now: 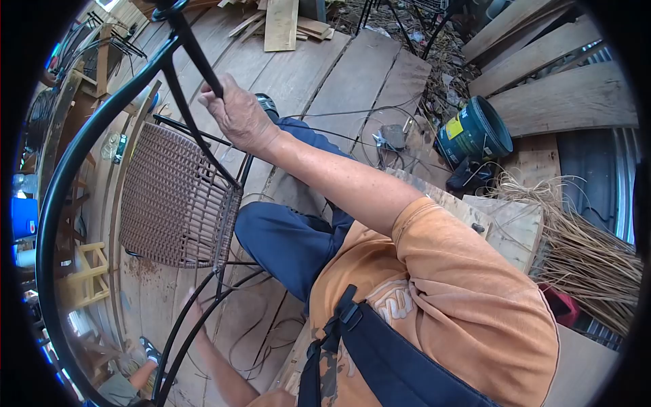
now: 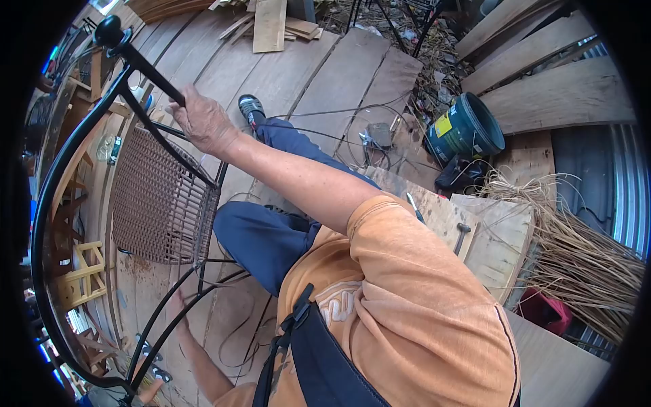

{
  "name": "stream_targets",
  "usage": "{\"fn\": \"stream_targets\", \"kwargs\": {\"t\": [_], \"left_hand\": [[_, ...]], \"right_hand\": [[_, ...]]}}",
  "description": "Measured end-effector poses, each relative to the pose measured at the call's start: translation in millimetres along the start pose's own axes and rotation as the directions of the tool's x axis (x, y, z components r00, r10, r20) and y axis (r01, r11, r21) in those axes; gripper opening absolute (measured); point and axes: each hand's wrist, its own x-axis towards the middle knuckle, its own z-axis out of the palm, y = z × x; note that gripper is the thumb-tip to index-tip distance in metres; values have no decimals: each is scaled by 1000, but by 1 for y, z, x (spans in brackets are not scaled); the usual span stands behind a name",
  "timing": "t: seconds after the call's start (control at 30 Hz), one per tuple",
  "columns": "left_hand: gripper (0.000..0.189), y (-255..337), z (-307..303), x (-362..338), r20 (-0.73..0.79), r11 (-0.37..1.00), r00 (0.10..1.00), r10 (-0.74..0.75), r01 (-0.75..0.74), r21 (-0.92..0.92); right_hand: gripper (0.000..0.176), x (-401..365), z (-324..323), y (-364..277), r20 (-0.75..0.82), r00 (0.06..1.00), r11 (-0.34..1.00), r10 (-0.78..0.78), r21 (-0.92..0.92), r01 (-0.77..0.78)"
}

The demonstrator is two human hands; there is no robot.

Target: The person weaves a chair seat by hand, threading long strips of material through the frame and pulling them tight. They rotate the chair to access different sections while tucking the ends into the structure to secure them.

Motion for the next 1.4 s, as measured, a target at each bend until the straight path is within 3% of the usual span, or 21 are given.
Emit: {"fn": "stream_targets", "kwargs": {"t": [0.03, 0.07, 0.17, 0.2, 0.27, 0.33, 0.37, 0.47, 0.53, 0.63, 0.8, 0.87, 0.9, 0.93, 0.97, 1.0, 1.1, 1.17, 1.23, 1.33, 1.4], "left_hand": [[31, -26, -12, -10, -59, 990, 998, 22, -13, 140], [32, -51, -27, -26, -92, 980, 996, -18, 35, 195], [34, -132, -83, -109, -198, 893, 928, -316, 361, 267], [35, -152, -95, -139, -218, 821, 866, -451, 498, 280], [38, -171, -100, -190, -224, 648, 717, -660, 694, 313], [41, -181, -84, -210, -186, 557, 625, -758, 769, 314], [42, -181, -70, -208, -157, 558, 615, -772, 775, 296], [47, -168, -28, -150, -40, 704, 704, -709, 710, -4], [54, -43, -28, -91, 79, 564, 611, -788, 767, -306], [44, 41, -18, -45, 235, 493, 848, -475, 478, -727], [43, 65, -13, -21, 377, 346, 816, -438, 540, -767], [42, 67, -14, -24, 372, 384, 789, -489, 578, -720], [42, 83, -12, -20, 305, 439, 753, -583, 608, -661], [43, 64, -7, -28, 288, 460, 860, -421, 476, -750], [41, 56, -7, -38, 262, 452, 862, -433, 460, -764], [39, 56, 0, -39, 257, 422, 851, -458, 463, -780], [33, 61, 11, -47, 224, 307, 800, -556, 449, -839], [33, 74, 14, -50, 221, 189, 669, -709, 483, -855], [31, 70, 14, -35, 258, 147, 653, -712, 498, -854], [31, 63, 18, -30, 280, 91, 635, -720, 486, -869], [31, 60, 19, -32, 332, 22, 676, -658, 458, -889]], "right_hand": [[17, 3, -5, -8, -3, 1000, 1000, -30, -11, 30], [28, -1, -22, -16, 209, 960, 982, 187, -30, -185], [45, -28, -62, 12, 309, 951, 985, 6, -167, 48], [58, -43, -91, 29, 371, 914, 977, 164, -187, -100], [48, -78, -152, 84, 243, 805, 830, 542, -306, -466], [43, -154, -242, 191, 87, 898, 894, 432, -176, -413], [45, -159, -255, 165, -296, 571, 581, 766, -62, -811], [57, -220, -313, 241, -107, 164, 181, 981, 174, -968], [69, -217, -301, 229, 18, -96, -97, 995, 280, -955], [86, -203, -277, 251, 81, -56, -89, 995, 505, -859], [85, -186, -264, 304, 23, -73, -71, 997, 622, -780], [78, -232, -269, 367, 265, -85, -240, 961, 634, -735], [75, -209, -261, 329, 269, -220, -346, 938, 672, -655], [80, -226, -260, 343, 398, -198, -416, 896, 595, -688], [86, -231, -266, 341, 493, -46, -354, 869, 553, -754], [90, -227, -259, 349, 526, 1, -346, 850, 561, -752], [89, -203, -268, 383, 456, 13, -417, 890, 826, -379], [71, -208, -297, 462, 349, 127, -286, 928, 890, -355], [55, -165, -308, 483, 180, 27, -149, 983, 882, -447], [48, -115, -285, 435, 426, 208, -119, 880, 623, -773], [51, -83, -229, 346, 695, 151, -142, 703, 344, -928]]}}
